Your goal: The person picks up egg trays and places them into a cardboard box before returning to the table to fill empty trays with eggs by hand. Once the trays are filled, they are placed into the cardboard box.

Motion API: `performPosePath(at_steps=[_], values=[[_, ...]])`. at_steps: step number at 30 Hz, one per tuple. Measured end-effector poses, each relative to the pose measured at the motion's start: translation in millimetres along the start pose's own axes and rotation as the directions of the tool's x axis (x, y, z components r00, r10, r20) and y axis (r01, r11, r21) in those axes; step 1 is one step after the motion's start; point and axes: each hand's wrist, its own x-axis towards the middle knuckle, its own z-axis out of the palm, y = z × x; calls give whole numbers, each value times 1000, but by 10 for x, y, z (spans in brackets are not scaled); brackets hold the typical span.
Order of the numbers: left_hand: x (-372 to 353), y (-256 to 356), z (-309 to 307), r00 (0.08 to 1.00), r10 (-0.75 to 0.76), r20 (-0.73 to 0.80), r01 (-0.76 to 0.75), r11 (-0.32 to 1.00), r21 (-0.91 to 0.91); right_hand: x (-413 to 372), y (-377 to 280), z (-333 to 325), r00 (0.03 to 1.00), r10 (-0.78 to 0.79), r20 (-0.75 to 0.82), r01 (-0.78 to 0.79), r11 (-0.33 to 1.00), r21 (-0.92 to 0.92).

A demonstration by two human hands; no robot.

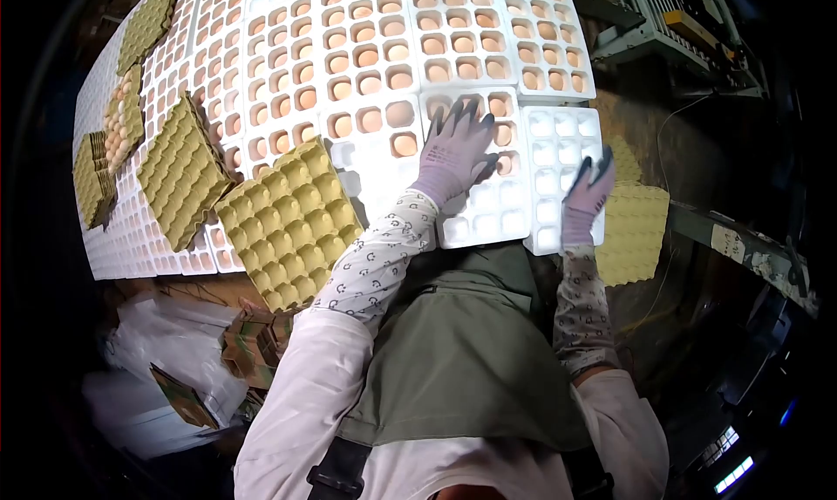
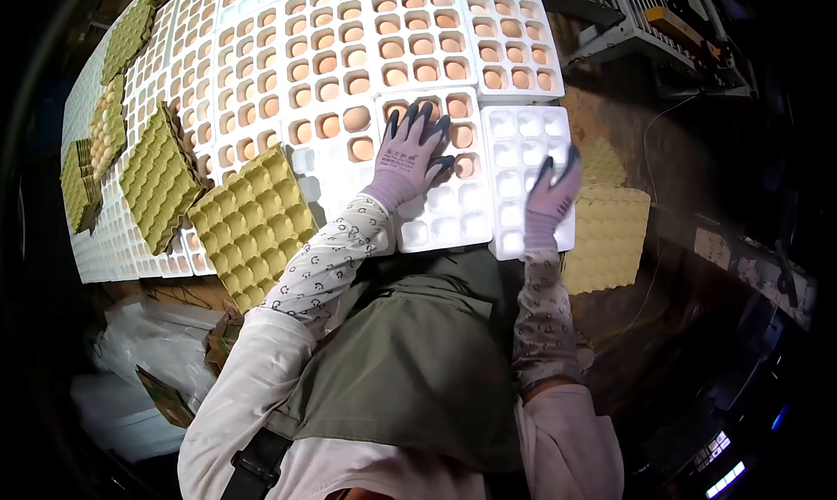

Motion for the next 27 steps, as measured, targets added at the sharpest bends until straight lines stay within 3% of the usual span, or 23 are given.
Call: performPosePath(at_steps=[2, 3, 5, 8, 9, 10, 12, 15, 16, 17, 18, 19, 20, 21, 22, 23, 24, 25, 26, 27], values=[[-60, -11, -123, 996, -93, -4, 94, 996, 10, -116, 492, -314, 989, 130, -71, -144, 952, -269], [-67, -49, -142, 974, -183, -131, 189, 982, 28, -150, 695, -381, 971, 221, -94, -240, 902, -359], [-148, -224, -218, 928, -371, -27, 372, 924, 85, -179, 1187, -279, 933, 336, 126, -304, 927, -220], [-381, -390, -60, 948, -316, 37, 314, 949, 36, -183, 835, -278, 889, 372, 266, -277, 901, -334], [-442, -416, -84, 955, -291, 47, 291, 957, 24, -235, 1188, -107, 876, 399, 273, -354, 914, -200], [-432, -411, -124, 948, -314, 58, 314, 950, 10, -356, 1733, 69, 952, 210, 222, -183, 974, -133], [-386, -452, -207, 950, -309, 50, 311, 948, -64, -257, 1432, -69, 869, 344, 356, -345, 936, -65], [-458, -470, -563, 921, -389, -2, 368, 873, -320, -237, 1738, -56, 897, 277, 344, -214, 954, -212], [-592, -543, -687, 903, -410, -126, 367, 890, -269, -258, 1392, -130, 952, 213, 218, -156, 955, -253], [-776, -567, -1025, 871, -465, -158, 454, 885, -103, -307, 729, -298, 986, 142, 86, -110, 949, -297], [-1050, -682, -1202, 812, -508, -286, 537, 843, 27, -352, 395, -311, 990, 67, 126, -34, 968, -247], [-1412, -847, -1288, 695, -624, -356, 697, 707, 121, -405, 126, -316, 987, -6, 160, 38, 980, -197], [-1793, -1015, -1423, 529, -744, -408, 837, 538, 103, -507, -132, -279, 979, -79, 188, 107, 984, -143], [-2285, -1271, -1406, 330, -835, -441, 941, 330, 79, -650, -442, -177, 959, -72, 275, 80, 997, -17], [-2802, -1494, -1343, 172, -848, -501, 984, 172, 46, -898, -671, 4, 942, -79, 326, -21, 957, 290], [-3111, -1482, -1476, -21, -924, -381, 969, 74, -234, -1052, -1085, 26, 853, -128, 506, -60, 939, 339], [-3450, -1612, -1441, -102, -979, -175, 928, -31, -372, -1234, -1367, 100, 720, -208, 662, -125, 899, 419], [-3891, -1839, -1191, 19, -1000, -7, 870, 20, -492, -1419, -1663, 182, 610, -355, 708, -37, 880, 473], [-4015, -1787, -1131, 128, -991, -37, 877, 131, -462, -1565, -1980, 261, 503, -374, 779, 13, 904, 426], [-3939, -1603, -1351, 221, -975, 19, 902, 197, -384, -1813, -1970, 576, 459, -374, 806, 29, 913, 407]])
